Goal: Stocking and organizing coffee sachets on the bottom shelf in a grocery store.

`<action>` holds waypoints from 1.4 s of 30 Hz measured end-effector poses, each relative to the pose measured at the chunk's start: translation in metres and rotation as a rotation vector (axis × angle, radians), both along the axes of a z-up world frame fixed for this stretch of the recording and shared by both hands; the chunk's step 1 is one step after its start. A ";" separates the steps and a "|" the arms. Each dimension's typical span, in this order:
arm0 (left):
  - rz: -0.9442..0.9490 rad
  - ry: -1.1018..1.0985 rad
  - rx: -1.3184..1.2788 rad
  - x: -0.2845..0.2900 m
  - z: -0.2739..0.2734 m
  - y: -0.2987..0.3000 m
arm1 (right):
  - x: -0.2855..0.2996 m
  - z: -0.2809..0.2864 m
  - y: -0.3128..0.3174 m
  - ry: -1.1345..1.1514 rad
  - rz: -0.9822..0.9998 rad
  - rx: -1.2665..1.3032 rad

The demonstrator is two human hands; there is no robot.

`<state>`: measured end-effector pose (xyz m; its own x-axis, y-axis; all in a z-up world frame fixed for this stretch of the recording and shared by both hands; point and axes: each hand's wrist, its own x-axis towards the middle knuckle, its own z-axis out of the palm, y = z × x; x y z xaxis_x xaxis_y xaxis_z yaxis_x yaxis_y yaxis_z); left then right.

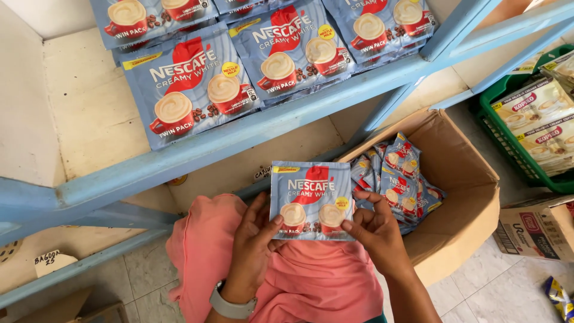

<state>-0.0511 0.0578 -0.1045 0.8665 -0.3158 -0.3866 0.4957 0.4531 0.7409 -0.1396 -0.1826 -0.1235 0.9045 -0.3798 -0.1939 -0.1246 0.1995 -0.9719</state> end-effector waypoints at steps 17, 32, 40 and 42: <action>-0.402 -0.579 0.117 -0.035 0.018 0.001 | -0.004 0.026 0.000 -0.029 0.030 0.197; -0.219 -0.885 0.610 -0.017 0.079 0.039 | 0.025 0.088 0.028 -0.225 0.239 -0.153; 0.047 -1.161 0.704 0.016 0.133 0.070 | 0.096 0.124 0.043 -0.525 0.206 -0.452; 0.103 -1.152 0.711 0.038 0.145 0.073 | 0.122 0.161 0.058 -0.672 0.206 -0.605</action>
